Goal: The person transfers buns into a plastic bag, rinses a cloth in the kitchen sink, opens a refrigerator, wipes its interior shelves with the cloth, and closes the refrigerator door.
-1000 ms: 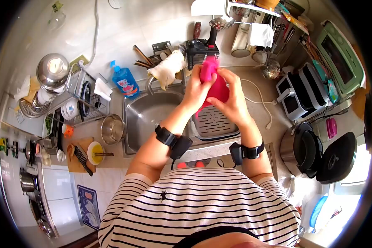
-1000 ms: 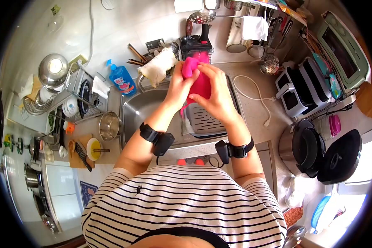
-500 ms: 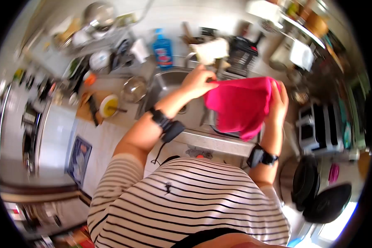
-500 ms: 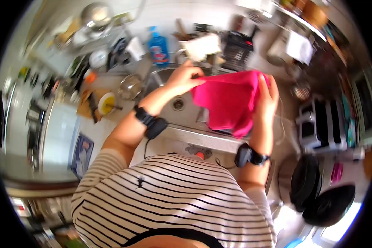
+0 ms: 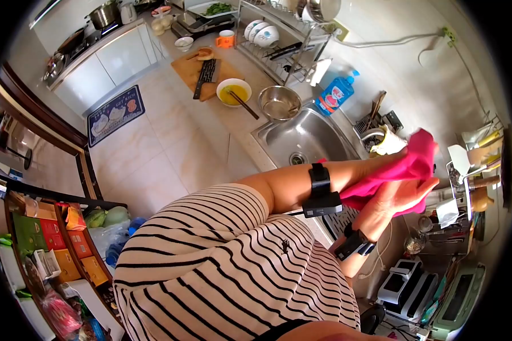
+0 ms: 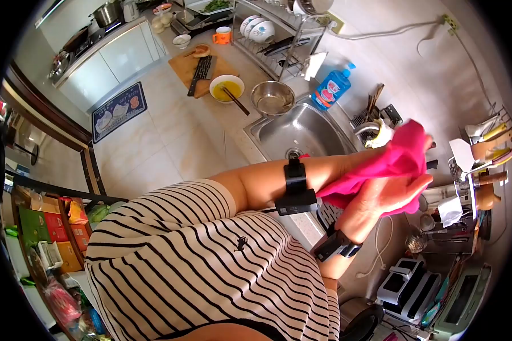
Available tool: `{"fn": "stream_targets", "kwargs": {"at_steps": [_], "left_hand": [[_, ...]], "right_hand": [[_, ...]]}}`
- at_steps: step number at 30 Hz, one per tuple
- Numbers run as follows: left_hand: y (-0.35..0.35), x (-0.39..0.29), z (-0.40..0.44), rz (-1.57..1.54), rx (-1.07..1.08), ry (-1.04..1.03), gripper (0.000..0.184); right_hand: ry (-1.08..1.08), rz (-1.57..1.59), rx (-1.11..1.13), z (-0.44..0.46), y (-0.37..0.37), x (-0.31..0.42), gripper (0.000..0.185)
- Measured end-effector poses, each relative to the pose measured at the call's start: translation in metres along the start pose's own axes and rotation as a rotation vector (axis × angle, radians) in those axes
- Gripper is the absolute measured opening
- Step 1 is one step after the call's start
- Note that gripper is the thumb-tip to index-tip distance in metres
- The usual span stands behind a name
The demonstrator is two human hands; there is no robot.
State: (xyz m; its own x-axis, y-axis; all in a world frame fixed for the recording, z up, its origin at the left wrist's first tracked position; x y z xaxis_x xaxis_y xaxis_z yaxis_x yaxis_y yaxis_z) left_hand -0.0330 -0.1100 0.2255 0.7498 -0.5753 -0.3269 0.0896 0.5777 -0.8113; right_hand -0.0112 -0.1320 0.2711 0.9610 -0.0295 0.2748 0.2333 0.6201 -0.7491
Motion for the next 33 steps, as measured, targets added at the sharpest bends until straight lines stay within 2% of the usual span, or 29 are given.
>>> {"fn": "stream_targets", "kwargs": {"at_steps": [1,3,4,5,7,9,11,13,15,16,17,19,20,21,23,26,28,30,32,33], "left_hand": [[0.004,-0.008,-0.006,0.108,-0.018,0.005,0.03],[0.008,-0.021,-0.018,0.35,-0.036,0.016,0.031],[0.009,-0.025,-0.023,0.5,-0.038,0.029,0.031],[0.011,-0.029,-0.029,0.646,-0.038,0.044,0.031],[0.009,-0.036,-0.036,0.943,-0.01,0.068,0.031],[0.008,-0.042,-0.04,1.176,0.005,0.083,0.031],[0.004,-0.055,-0.042,1.299,-0.029,0.053,0.032],[-0.001,-0.075,-0.044,1.321,-0.108,-0.015,0.032],[-0.014,-0.098,-0.044,1.2,-0.213,-0.123,0.032],[-0.023,-0.103,-0.043,1.089,-0.242,-0.174,0.032],[-0.031,-0.098,-0.041,0.959,-0.238,-0.212,0.032],[-0.037,-0.058,-0.03,0.581,-0.09,-0.263,0.033],[-0.03,-0.018,-0.027,0.437,-0.012,-0.273,0.033],[-0.027,0.005,-0.035,0.09,0.017,-0.135,0.031],[0.007,0.068,-0.03,-0.099,0.05,-0.018,0.041],[0.008,0.089,-0.047,0.803,-0.088,-0.214,0.055],[0.016,0.101,-0.059,1.216,0.056,-0.113,0.087],[0.021,0.114,-0.058,1.286,0.331,-0.14,0.1],[-0.005,0.079,-0.079,1.417,0.618,0.091,0.1],[0.004,0.085,-0.087,1.51,0.71,0.007,0.097]], "right_hand": [[-0.051,-0.078,0.048,0.006,0.0,-0.014,0.057],[0.281,-0.956,-0.481,0.001,0.004,-0.027,0.054],[0.26,-1.086,-0.515,0.0,-0.008,-0.041,0.05],[0.239,-1.346,-0.495,-0.002,-0.013,-0.046,0.048],[0.214,-1.591,-0.424,-0.003,-0.012,-0.06,0.05],[0.091,-1.96,-0.206,-0.005,-0.023,-0.073,0.053],[0.074,-2.235,0.03,-0.017,-0.033,-0.092,0.058],[-0.015,-2.09,-0.017,-0.042,-0.035,-0.102,0.073],[0.006,-1.614,-0.289,-0.079,-0.006,-0.091,0.078],[0.102,-1.558,-0.433,-0.083,-0.002,-0.081,0.083],[0.16,-1.313,-0.755,-0.086,0.006,-0.065,0.09],[0.229,-1.082,-0.747,-0.102,0.03,-0.022,0.087],[0.28,-1.08,-0.738,-0.111,0.027,-0.016,0.073],[0.392,-1.202,-0.621,-0.107,0.018,-0.006,0.057],[0.421,-1.291,-0.662,-0.112,0.014,0.007,0.054],[0.37,-1.229,-0.843,-0.13,0.024,0.021,0.05],[0.343,-1.183,-0.94,-0.143,0.033,0.032,0.048],[0.321,-1.133,-1.038,-0.157,0.042,0.046,0.046],[0.296,-1.048,-1.145,-0.167,0.049,0.059,0.043],[0.29,-0.99,-1.206,-0.172,0.053,0.067,0.042]]}}
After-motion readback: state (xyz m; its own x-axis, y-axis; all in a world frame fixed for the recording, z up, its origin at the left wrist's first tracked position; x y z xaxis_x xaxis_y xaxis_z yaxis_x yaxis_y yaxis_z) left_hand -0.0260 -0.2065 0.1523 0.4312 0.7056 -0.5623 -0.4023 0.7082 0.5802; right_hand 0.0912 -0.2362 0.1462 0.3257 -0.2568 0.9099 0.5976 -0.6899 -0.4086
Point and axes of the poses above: each hand's wrist, its own z-axis towards the middle knuckle, its own y-axis out of the back of the hand, x = y × z, the point moved 5 cm from there along z, towards the middle knuckle, and after that the axes turned 8 degrees about -y, right-handed, at the moved point
